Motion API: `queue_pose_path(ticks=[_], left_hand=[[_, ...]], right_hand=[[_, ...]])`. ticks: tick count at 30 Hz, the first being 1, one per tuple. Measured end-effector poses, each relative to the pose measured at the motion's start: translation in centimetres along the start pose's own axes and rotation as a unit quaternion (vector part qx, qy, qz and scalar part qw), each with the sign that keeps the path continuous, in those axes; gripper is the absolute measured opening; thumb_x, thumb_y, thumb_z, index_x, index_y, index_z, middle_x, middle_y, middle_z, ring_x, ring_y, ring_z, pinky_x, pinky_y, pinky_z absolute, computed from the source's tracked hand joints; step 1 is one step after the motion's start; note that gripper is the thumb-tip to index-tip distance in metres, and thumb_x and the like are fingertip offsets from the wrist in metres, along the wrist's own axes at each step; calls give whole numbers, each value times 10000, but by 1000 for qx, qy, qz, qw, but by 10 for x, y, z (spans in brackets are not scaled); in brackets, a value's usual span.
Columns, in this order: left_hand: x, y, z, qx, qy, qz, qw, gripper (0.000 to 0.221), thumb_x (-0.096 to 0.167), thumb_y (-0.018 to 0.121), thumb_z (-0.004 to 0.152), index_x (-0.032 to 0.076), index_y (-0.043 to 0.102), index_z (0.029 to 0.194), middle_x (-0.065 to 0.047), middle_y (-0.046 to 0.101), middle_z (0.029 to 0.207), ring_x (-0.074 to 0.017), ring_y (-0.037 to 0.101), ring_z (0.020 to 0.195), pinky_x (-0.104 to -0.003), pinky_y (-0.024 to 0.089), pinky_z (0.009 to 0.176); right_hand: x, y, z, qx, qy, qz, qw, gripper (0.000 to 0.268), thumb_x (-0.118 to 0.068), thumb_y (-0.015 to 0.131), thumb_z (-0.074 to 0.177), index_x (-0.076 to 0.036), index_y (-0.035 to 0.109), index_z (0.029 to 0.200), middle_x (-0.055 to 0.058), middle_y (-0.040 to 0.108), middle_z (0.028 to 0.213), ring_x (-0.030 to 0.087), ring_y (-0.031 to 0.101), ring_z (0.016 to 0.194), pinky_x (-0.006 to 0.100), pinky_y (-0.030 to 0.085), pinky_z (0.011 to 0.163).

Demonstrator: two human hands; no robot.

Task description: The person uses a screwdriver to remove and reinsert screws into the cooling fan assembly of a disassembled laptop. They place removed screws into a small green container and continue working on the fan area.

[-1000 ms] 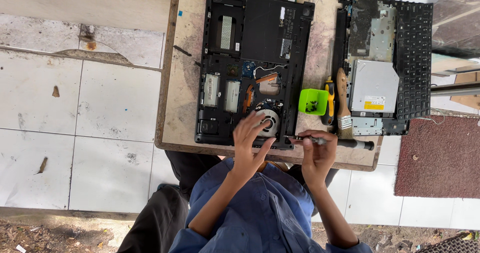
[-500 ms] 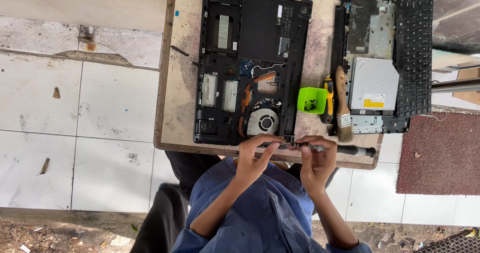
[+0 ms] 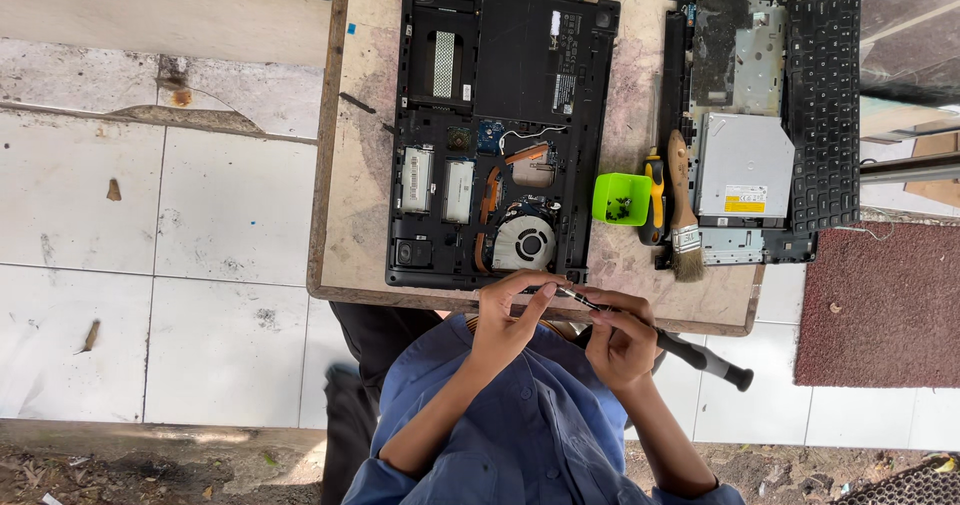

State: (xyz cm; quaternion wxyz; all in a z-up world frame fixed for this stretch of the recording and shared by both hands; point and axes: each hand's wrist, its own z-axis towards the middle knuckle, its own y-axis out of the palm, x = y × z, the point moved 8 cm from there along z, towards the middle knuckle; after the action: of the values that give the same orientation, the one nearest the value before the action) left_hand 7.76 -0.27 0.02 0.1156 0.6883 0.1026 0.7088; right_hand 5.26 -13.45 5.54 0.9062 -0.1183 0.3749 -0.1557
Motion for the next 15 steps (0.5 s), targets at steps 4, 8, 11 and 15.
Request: queue_pose_path(ticks=[4, 8, 11, 15], left_hand=[[9, -1, 3, -13, 23, 35, 999, 198, 149, 526, 877, 104, 649, 1026, -106, 656, 972, -334, 563, 1021, -455, 400, 893], [26, -15, 9, 41, 146, 277, 949, 339, 190, 543, 874, 14, 531, 1163, -199, 520, 1158, -386, 386, 1177, -519, 249, 968], [11, -17, 9, 46, 168, 432, 885, 587, 358, 605, 797, 3, 458, 1241, -196, 380, 1328, -374, 266, 1280, -501, 170, 1010], [-6, -12, 11, 47, 153, 586, 794, 924, 563, 678, 626, 8, 387, 1305, -175, 273, 1420, -335, 218, 1322, -453, 121, 1046]], right_hand=[[4, -2, 4, 7, 7, -22, 1000, 108, 52, 483, 835, -22, 408, 859, 129, 538, 847, 304, 618, 732, 413, 568, 592], [6, 5, 17, -40, 28, -86, 995, 91, 34, 517, 835, -7, 444, 871, 111, 568, 836, 286, 626, 712, 383, 555, 577], [13, 15, 17, -109, 57, -154, 980, 92, 14, 542, 841, -36, 476, 881, 71, 593, 830, 265, 642, 707, 351, 552, 563], [24, 24, 11, -165, 83, -211, 960, 112, -7, 578, 838, -56, 498, 900, 60, 605, 778, 280, 635, 660, 353, 557, 520]])
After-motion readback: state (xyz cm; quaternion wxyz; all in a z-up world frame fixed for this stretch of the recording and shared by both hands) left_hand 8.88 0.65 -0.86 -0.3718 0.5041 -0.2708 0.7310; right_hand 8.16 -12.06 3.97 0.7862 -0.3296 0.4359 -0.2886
